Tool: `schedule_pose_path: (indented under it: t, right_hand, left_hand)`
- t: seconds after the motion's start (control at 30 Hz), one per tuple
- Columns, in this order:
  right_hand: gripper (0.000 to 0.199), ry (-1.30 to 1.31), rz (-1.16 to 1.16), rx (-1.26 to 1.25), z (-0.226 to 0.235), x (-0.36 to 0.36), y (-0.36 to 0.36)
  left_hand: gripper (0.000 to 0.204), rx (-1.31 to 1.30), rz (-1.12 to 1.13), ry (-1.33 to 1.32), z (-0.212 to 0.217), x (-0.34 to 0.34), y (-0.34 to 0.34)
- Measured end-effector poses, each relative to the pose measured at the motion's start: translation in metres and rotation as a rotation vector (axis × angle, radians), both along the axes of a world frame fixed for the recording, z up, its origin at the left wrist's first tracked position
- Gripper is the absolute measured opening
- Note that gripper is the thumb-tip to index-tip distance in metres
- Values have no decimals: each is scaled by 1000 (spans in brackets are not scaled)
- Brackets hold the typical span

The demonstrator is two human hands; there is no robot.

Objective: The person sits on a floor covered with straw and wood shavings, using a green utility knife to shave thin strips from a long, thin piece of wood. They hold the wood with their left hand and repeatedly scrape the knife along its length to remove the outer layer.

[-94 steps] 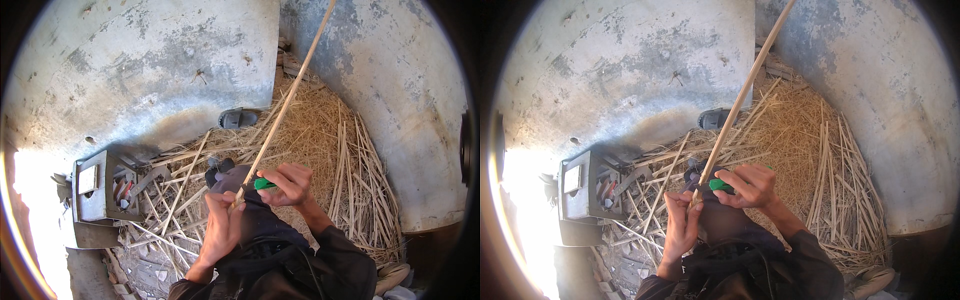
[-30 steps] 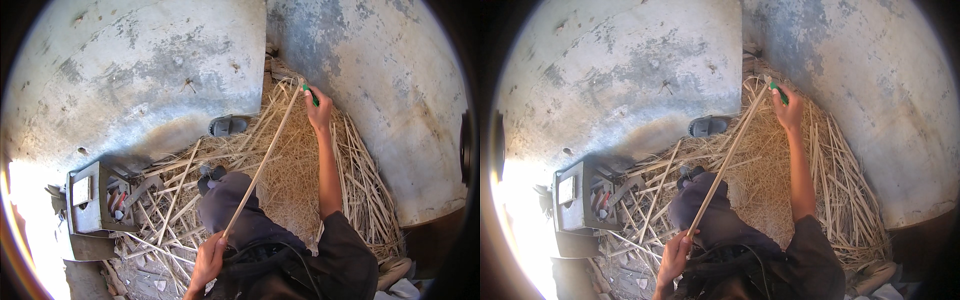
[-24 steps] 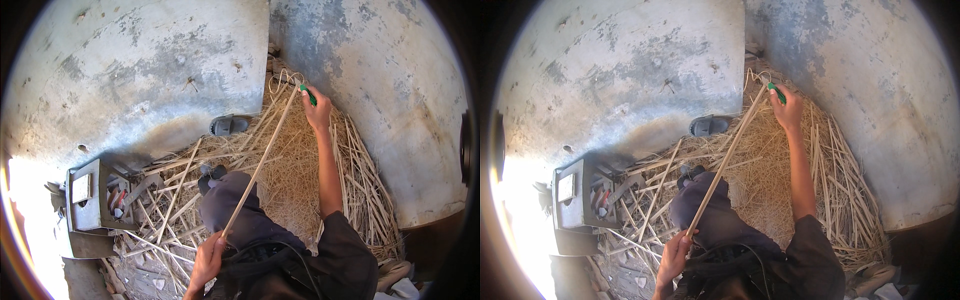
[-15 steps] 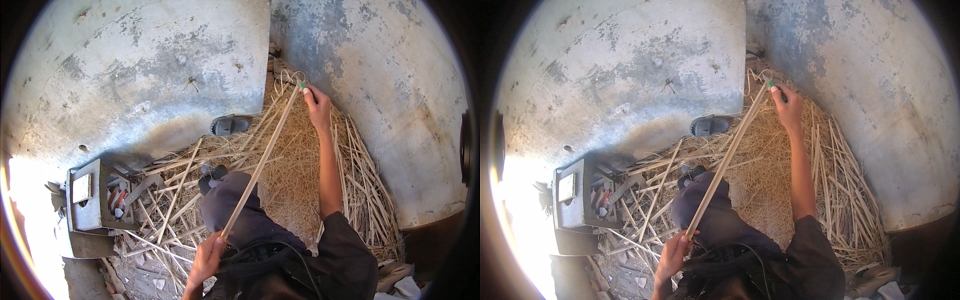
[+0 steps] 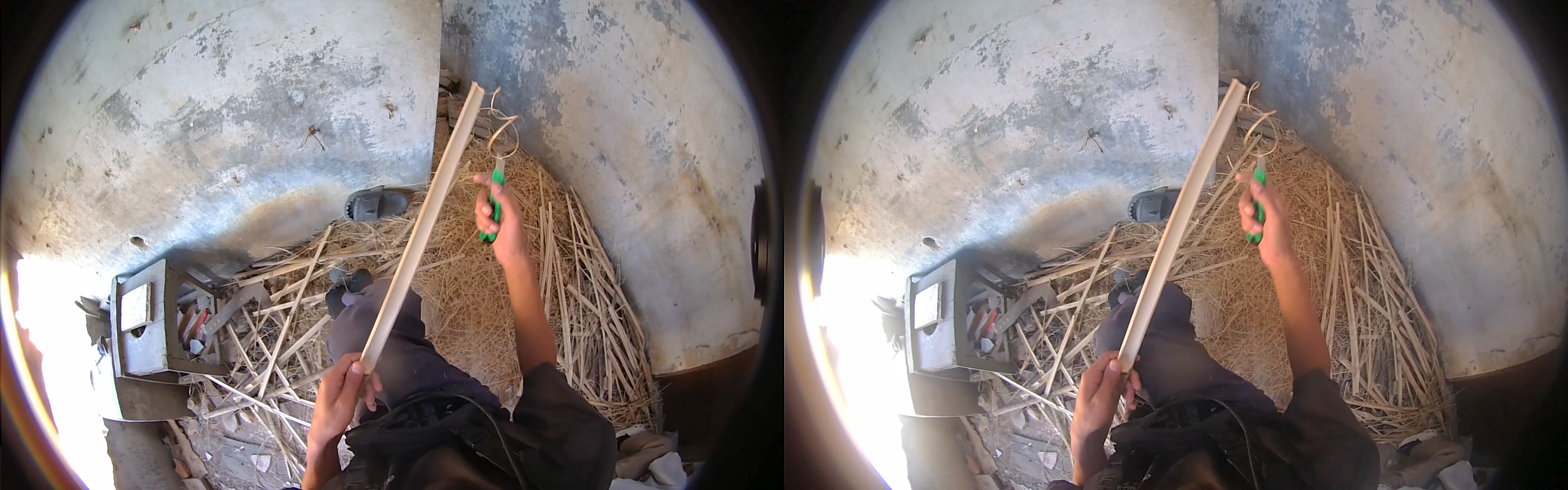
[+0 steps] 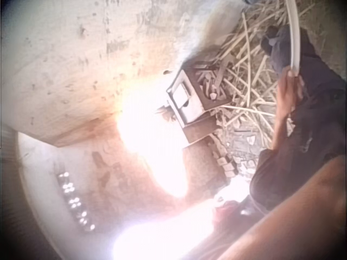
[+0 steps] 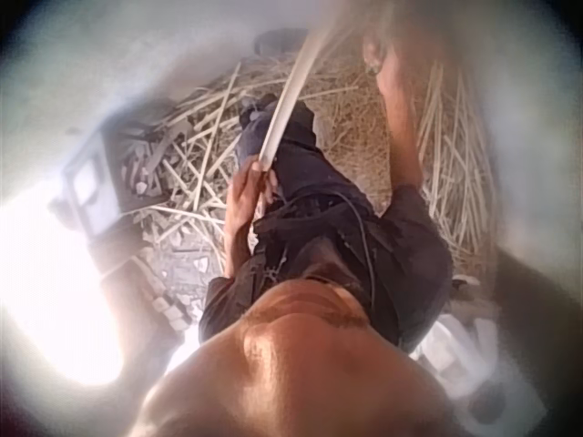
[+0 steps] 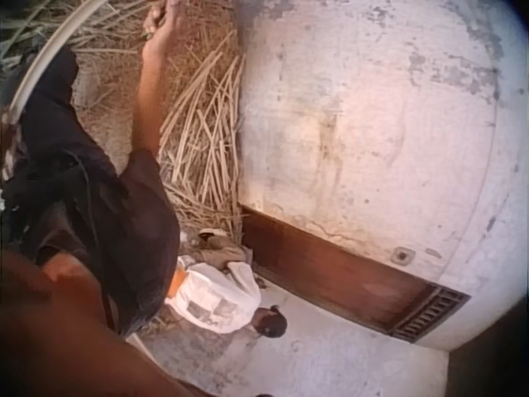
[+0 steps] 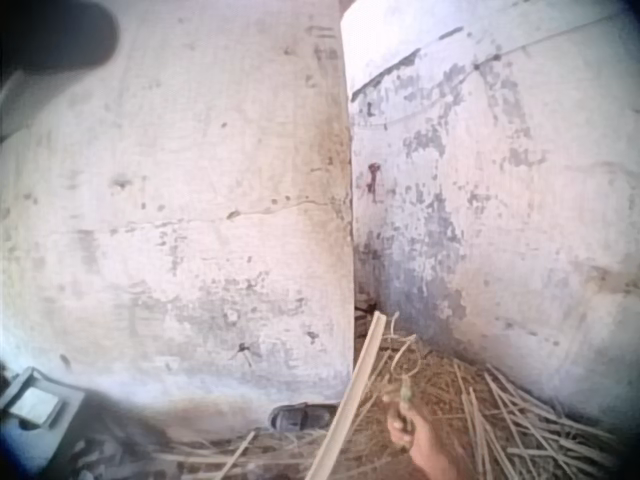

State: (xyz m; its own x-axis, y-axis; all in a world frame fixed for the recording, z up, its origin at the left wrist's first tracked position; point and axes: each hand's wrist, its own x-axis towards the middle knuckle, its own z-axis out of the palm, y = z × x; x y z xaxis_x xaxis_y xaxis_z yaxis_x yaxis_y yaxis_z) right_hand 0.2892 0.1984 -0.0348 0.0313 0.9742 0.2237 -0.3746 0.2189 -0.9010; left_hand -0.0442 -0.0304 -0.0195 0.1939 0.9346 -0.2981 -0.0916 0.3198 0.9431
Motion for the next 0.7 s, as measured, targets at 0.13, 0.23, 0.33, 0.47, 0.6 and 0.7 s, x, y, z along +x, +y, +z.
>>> schedule_pose_path:
  t: [0.13,0.23,0.33,0.47,0.6,0.7]
  right_hand:
    - [32,66,128,-45,-11,-33,-37]
    - [35,76,154,-86,-11,-60,-65]
    - [39,-5,239,-14,-10,-77,-77]
    - [34,-104,224,-40,11,-90,-91]
    - [23,-90,99,-48,16,-93,-89]
    - [20,-98,4,-44,21,-90,-87]
  left_hand:
    - [41,77,28,-38,7,4,16]
    - [38,84,48,-46,14,10,25]
    - [35,115,-17,-5,15,13,36]
    - [31,91,-80,-28,17,16,40]
    - [31,190,-68,-14,17,22,39]
    - [31,256,-74,109,26,24,35]
